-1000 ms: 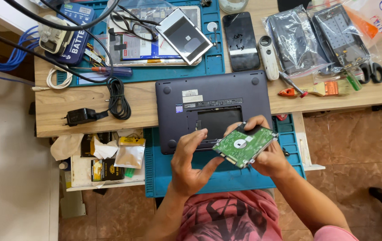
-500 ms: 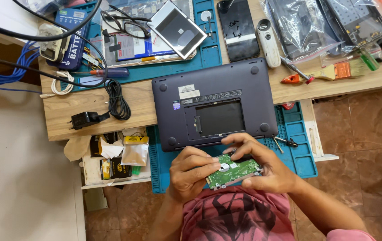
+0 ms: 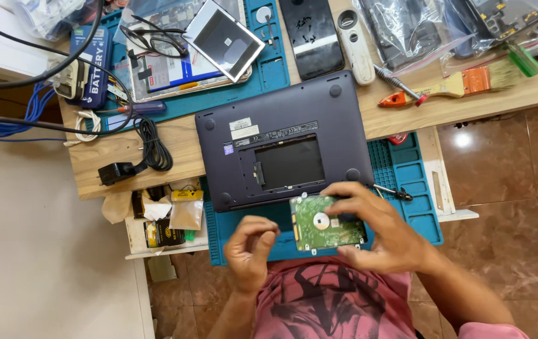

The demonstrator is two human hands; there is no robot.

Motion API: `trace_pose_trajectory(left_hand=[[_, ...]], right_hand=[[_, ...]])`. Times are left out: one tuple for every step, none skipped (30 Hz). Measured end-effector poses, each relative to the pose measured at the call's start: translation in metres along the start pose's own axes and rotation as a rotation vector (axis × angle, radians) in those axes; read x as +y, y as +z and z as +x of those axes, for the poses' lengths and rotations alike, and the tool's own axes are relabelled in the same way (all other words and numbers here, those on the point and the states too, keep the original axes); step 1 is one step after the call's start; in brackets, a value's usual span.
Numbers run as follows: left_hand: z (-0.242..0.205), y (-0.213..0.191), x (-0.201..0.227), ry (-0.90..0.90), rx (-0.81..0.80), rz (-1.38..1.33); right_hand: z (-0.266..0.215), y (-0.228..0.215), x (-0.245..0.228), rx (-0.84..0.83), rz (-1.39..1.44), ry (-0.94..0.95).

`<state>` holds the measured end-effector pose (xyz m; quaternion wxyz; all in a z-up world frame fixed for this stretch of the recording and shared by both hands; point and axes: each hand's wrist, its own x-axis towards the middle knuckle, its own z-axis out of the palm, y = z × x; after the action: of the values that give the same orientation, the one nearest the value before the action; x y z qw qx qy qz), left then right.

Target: The person places a hard drive into the bay of a laptop and secures it with a screwdriver. The person then uses the screwdriver to tighten the screws around the hard drive bay.

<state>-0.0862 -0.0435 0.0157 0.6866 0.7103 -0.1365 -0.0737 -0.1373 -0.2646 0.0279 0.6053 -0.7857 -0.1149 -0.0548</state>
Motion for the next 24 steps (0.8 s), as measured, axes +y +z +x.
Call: trace_pose_trajectory(left_hand=[[-0.008,0.001,-0.014,0.000,0.005,0.007],[-0.016,0.001,-0.028,-0.295,0.051,-0.210],[-0.024,0.001,-0.043,-0.588,0.094,-0.429],[-0.021,0.003,-0.046,-0.589,0.093,-0.426],[-0.017,0.005,-0.050,-0.660,0.173,-0.544],[-0.013,0.006,-0.054,-0.730,0.254,-0.662],[-0.010,0.008,-0.053,-0.732,0.257,-0.662],[-0.007,0.009,-0.052,-0.669,0.279,-0.674],[-0.001,0.011,-0.051,-0.599,0.295,-0.687],[0.002,0.012,-0.049,-0.594,0.293,-0.687],[0.005,0.014,-0.048,-0.584,0.315,-0.690],[0.008,0.015,-0.046,-0.574,0.336,-0.693],[0.010,0.017,-0.047,-0.567,0.331,-0.699],[0.012,0.018,-0.047,-0.572,0.341,-0.717],[0.012,0.020,-0.049,-0.579,0.351,-0.740],[0.011,0.018,-0.053,-0.574,0.348,-0.750],[0.009,0.017,-0.058,-0.581,0.356,-0.778],[0.008,0.016,-0.063,-0.588,0.364,-0.806],[0.010,0.016,-0.057,-0.580,0.368,-0.819],[0.012,0.016,-0.052,-0.592,0.359,-0.827],[0.013,0.016,-0.047,-0.605,0.353,-0.836],[0.012,0.014,-0.055,-0.599,0.361,-0.851],[0.010,0.012,-0.063,-0.608,0.355,-0.859],[0.008,0.010,-0.071,-0.617,0.349,-0.867]], right_hand=[[0.000,-0.004,0.004,-0.003,0.007,-0.004],[-0.001,-0.008,0.009,0.058,-0.119,-0.065],[-0.002,-0.012,0.013,0.124,-0.249,-0.121],[0.000,-0.014,0.014,0.127,-0.246,-0.120],[0.002,-0.017,0.015,0.129,-0.271,-0.147],[0.004,-0.020,0.016,0.132,-0.295,-0.175],[0.005,-0.022,0.017,0.130,-0.293,-0.174],[0.007,-0.023,0.018,0.103,-0.383,-0.186],[0.010,-0.025,0.020,0.080,-0.476,-0.205],[0.015,-0.026,0.018,0.082,-0.479,-0.210],[0.020,-0.028,0.016,0.056,-0.619,-0.213],[0.026,-0.028,0.014,0.030,-0.760,-0.216],[0.032,-0.026,0.013,0.033,-0.768,-0.221],[0.038,-0.023,0.012,0.052,-0.782,-0.252],[0.045,-0.021,0.011,0.066,-0.798,-0.282],[0.050,-0.018,0.013,0.063,-0.808,-0.287],[0.055,-0.015,0.015,0.022,-0.811,-0.286],[0.061,-0.011,0.018,-0.020,-0.814,-0.285],[0.066,-0.008,0.018,-0.028,-0.823,-0.294],[0.070,-0.005,0.019,-0.041,-0.831,-0.294],[0.074,-0.001,0.020,-0.058,-0.838,-0.293],[0.076,0.000,0.021,-0.071,-0.846,-0.302],[0.078,0.001,0.022,-0.076,-0.842,-0.281],[0.080,0.003,0.023,-0.081,-0.838,-0.259]])
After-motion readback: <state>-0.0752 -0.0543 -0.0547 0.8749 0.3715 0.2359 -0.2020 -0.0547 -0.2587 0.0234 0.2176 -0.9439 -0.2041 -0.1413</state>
